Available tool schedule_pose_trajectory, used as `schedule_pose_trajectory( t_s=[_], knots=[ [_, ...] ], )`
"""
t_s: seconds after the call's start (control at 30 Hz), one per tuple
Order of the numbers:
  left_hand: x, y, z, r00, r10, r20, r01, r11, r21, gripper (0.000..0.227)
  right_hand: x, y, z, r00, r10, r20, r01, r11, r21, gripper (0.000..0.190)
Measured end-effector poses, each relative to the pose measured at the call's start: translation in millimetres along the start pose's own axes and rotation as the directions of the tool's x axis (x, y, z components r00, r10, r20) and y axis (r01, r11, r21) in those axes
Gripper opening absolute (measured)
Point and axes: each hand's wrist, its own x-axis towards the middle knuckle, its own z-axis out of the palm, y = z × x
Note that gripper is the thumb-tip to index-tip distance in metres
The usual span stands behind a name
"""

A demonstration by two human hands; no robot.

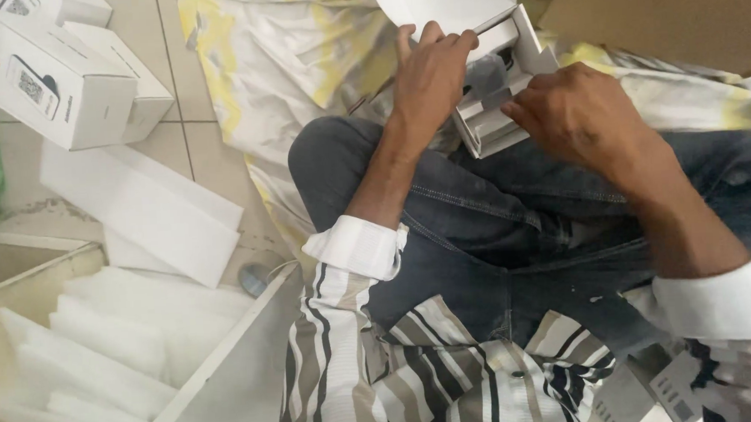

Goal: The person checks electronic devices and packs them into product boxes while sitting on the floor.

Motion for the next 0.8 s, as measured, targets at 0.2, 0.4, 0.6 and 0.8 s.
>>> schedule_pose_trajectory(
  t_s=[0.2,0.4,0.6,0.8],
  knots=[
    [-4.4,3.4,-10.1,0.998,-0.036,0.059,0.039,0.998,-0.042,0.024,90.5,-10.4,42.2,0.879,0.342,0.330,-0.303,0.938,-0.167,0.037],
    [-1.4,0.8,-5.0,0.998,-0.046,0.041,0.046,0.999,-0.012,0.025,122.0,-8.3,102.3,0.865,0.419,0.275,-0.400,0.908,-0.126,0.034],
    [-1.1,6.6,-14.1,0.992,-0.097,0.082,0.100,0.995,-0.026,0.025,111.2,-9.5,112.3,0.858,0.494,0.139,-0.495,0.868,-0.031,0.034],
    [-0.3,6.1,-8.6,0.985,-0.117,0.130,0.121,0.993,-0.017,0.033,101.3,-9.3,97.1,0.880,0.458,0.131,-0.465,0.884,0.036,0.053]
  ],
)
